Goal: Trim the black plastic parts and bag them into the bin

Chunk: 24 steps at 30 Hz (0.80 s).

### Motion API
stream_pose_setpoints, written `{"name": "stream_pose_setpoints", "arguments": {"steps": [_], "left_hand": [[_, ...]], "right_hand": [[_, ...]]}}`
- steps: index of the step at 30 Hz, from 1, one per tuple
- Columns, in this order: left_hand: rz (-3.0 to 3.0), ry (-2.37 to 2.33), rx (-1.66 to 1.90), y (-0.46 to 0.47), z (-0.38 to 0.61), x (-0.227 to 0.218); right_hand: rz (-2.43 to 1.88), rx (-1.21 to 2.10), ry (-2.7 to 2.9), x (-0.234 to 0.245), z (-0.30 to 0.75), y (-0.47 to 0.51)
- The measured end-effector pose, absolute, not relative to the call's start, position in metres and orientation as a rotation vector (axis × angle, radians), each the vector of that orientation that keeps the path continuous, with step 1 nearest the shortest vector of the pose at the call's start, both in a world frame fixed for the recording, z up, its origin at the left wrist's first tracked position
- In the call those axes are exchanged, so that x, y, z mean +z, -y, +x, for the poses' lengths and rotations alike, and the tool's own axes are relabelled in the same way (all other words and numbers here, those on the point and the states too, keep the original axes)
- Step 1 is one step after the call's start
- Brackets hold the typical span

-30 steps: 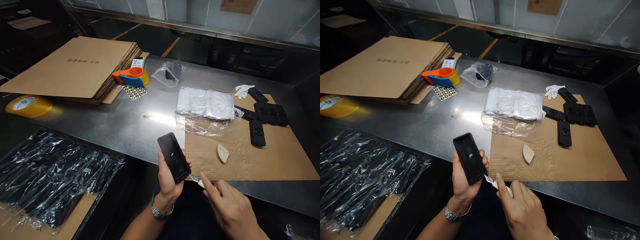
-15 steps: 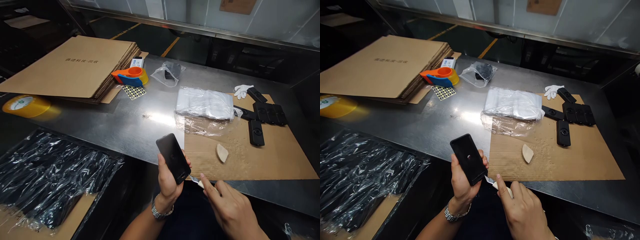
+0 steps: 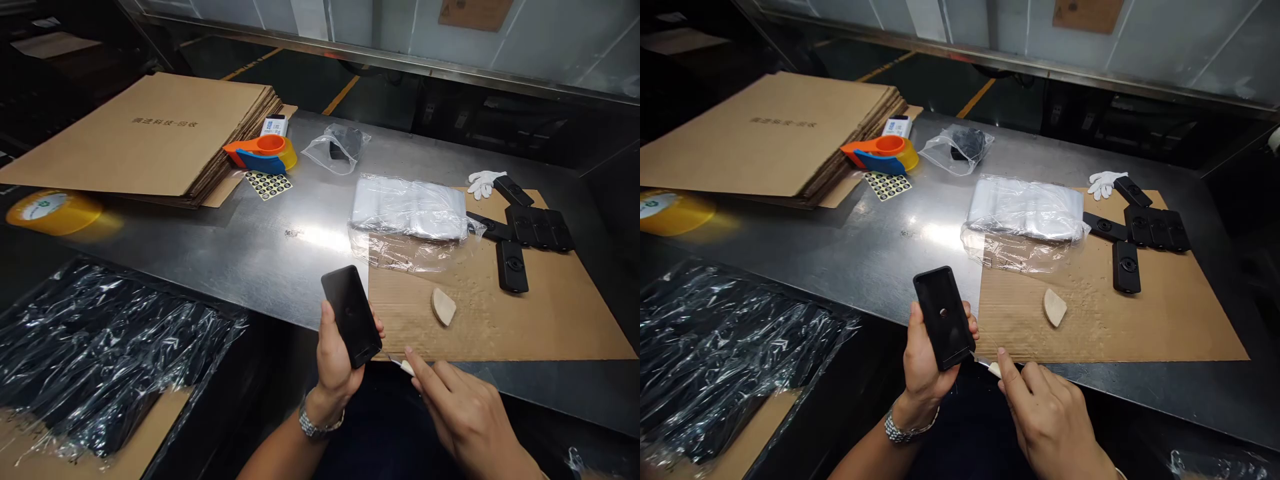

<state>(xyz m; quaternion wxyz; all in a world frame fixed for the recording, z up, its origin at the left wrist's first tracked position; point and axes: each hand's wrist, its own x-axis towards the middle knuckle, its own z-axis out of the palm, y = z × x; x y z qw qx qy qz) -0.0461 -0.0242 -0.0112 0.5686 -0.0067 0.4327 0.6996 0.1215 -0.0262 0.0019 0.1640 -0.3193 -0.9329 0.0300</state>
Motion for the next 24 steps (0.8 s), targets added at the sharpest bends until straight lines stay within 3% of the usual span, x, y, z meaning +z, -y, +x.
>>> {"name": "stream_pose_setpoints", "arguments": {"steps": [20, 24], "left_hand": [[0.106, -1.068, 1.525, 0.0269, -0.0490, -0.0130], [0.213, -1.106, 1.545, 0.0297, -0.0477, -0.0174]], "right_hand": [[-1.025, 0.240, 2.739, -0.0010, 0.1224, 0.0250], [-1.142, 0.530, 2.749, -0.0066, 0.1234, 0.0268]]}}
